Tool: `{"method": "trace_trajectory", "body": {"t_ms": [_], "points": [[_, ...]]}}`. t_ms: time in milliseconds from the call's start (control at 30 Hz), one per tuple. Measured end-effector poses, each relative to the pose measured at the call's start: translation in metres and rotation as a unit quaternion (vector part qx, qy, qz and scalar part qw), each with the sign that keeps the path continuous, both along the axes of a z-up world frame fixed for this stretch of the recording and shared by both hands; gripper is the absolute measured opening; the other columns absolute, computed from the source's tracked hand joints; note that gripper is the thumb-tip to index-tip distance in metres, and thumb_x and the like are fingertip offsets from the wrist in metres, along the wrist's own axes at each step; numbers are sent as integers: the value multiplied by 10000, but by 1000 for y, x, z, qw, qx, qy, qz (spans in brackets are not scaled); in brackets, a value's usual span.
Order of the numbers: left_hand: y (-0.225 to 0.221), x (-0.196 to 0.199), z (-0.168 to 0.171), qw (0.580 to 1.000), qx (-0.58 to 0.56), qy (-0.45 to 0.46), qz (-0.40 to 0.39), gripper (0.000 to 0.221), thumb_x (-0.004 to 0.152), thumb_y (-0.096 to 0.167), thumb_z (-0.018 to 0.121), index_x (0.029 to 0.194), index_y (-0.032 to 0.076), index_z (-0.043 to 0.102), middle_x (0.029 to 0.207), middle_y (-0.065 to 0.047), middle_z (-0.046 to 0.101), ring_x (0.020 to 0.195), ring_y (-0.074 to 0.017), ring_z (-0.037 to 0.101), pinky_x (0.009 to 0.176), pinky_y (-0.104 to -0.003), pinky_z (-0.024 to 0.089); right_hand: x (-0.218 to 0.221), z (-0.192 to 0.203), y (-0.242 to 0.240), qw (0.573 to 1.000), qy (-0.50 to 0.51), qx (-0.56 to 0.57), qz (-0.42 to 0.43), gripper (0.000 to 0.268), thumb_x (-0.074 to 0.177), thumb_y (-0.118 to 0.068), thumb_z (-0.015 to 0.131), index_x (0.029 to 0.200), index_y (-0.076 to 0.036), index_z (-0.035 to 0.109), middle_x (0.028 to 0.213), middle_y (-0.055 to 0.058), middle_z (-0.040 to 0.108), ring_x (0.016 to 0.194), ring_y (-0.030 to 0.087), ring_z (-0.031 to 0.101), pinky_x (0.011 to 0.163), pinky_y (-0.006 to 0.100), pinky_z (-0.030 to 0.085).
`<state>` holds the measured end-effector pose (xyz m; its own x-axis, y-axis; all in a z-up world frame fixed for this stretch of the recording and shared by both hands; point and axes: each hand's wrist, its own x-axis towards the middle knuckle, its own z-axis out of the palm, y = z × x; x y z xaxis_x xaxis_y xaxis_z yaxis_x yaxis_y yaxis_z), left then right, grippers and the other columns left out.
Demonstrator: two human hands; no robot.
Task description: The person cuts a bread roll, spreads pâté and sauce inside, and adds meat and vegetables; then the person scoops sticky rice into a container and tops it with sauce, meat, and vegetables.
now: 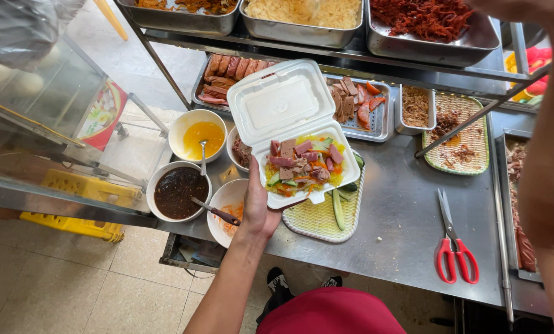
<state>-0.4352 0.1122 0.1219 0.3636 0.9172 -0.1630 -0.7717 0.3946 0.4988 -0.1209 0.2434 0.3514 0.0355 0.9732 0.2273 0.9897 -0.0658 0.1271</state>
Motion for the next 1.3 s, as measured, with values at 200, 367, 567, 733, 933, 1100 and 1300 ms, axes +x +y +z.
{"method": "trace_trajectory", "body": {"t_ms": [200,367,567,733,933,1100,1300], "points": [[-2,9,-19,1000,-5,-11,18,699,1050,576,310,1535,79,389,1482,-146,521,1331,-297,557,1075,-494,514,-34,3,-75,994,57,-81,42,344,945,-285,764,1265,-161,774,868,116,813,627,237,711,553,384,548],[-7,24,-43,998,17,-40,42,723,1075,583,340,1569,56,366,1531,-125,491,1369,-263,532,1146,-445,465,-46,-26,-164,975,130,-175,33,368,935,-269,765,1289,-170,772,874,121,823,622,239,712,553,387,549],[-22,27,-38,998,-6,-36,56,729,1049,597,340,1563,80,356,1531,-99,487,1374,-245,523,1146,-441,465,-16,-62,-223,948,291,-103,72,386,925,-228,776,1280,-78,749,967,148,780,734,178,727,629,314,592],[-38,35,-39,997,0,-20,69,739,1067,597,350,1578,63,354,1544,-100,486,1395,-235,512,1159,-429,461,-8,-76,-243,946,298,-117,62,429,881,-202,791,1292,-86,751,954,129,793,699,178,714,559,336,560],[-54,43,-35,996,-11,-48,69,731,1062,596,316,1559,62,361,1508,-140,508,1356,-270,549,1126,-471,490,-10,-69,-267,937,316,-82,124,420,886,-185,795,1291,-90,742,970,103,775,768,112,711,672,272,562],[-59,53,-27,996,-5,-48,77,701,1067,581,305,1547,75,373,1502,-137,520,1356,-271,555,1131,-466,492,-13,-72,-275,947,291,-60,123,386,891,-168,811,1265,-87,759,914,105,764,644,97,667,576,268,512],[-73,54,-26,994,-30,10,107,678,1063,565,345,1528,75,393,1471,-128,530,1326,-254,572,1095,-473,520,3,-72,-276,947,313,-49,59,387,913,-120,801,1289,-52,745,783,115,723,580,128,580,484,277,433]]}}
